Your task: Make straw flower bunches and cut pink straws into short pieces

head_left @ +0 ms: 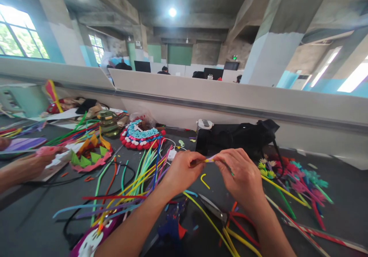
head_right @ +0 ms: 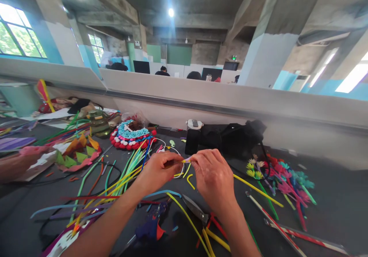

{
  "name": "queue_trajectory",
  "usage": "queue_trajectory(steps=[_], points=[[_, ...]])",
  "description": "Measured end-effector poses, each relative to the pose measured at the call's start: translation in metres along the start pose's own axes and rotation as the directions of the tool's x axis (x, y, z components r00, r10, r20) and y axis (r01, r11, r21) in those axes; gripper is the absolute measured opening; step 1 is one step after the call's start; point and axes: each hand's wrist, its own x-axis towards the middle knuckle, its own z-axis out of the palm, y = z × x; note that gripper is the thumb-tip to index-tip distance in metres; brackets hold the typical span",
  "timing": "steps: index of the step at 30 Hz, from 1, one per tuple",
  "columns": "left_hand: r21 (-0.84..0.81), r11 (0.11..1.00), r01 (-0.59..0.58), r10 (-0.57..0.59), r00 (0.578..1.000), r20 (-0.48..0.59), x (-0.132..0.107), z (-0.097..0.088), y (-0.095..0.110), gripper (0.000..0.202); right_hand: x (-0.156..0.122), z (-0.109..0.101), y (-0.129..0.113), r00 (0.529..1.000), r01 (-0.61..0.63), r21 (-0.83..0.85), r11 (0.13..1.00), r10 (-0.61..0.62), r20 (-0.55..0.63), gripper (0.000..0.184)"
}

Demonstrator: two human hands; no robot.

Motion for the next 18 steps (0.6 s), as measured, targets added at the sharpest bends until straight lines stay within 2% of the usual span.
queue_trajectory(steps=[4,8,11,18], points=[[0.043,0.999,-0.004,0.005,1.0,-0.011,0.001,0.0,0.002,0.018,0.001,0.003,-0.004,1.0,-0.012,0.031,0.999,0.013,-0.009,0.015],[-0.074,0.996,0.056,-0.053,0.998,0.037,0.0,0.001,0.001,0.024,0.0,0.004,-0.003,1.0,-0.023,0.059,0.998,0.023,-0.014,0.014],[-0.124,0.991,0.055,-0.051,0.998,0.034,0.0,0.002,-0.001,0.032,0.0,0.005,-0.004,0.999,-0.024,0.057,0.998,0.026,-0.037,0.014],[-0.058,0.998,0.027,-0.026,0.999,0.02,0.0,0.0,0.001,0.016,0.0,0.011,-0.016,0.996,-0.051,0.02,0.998,0.052,-0.075,0.015]])
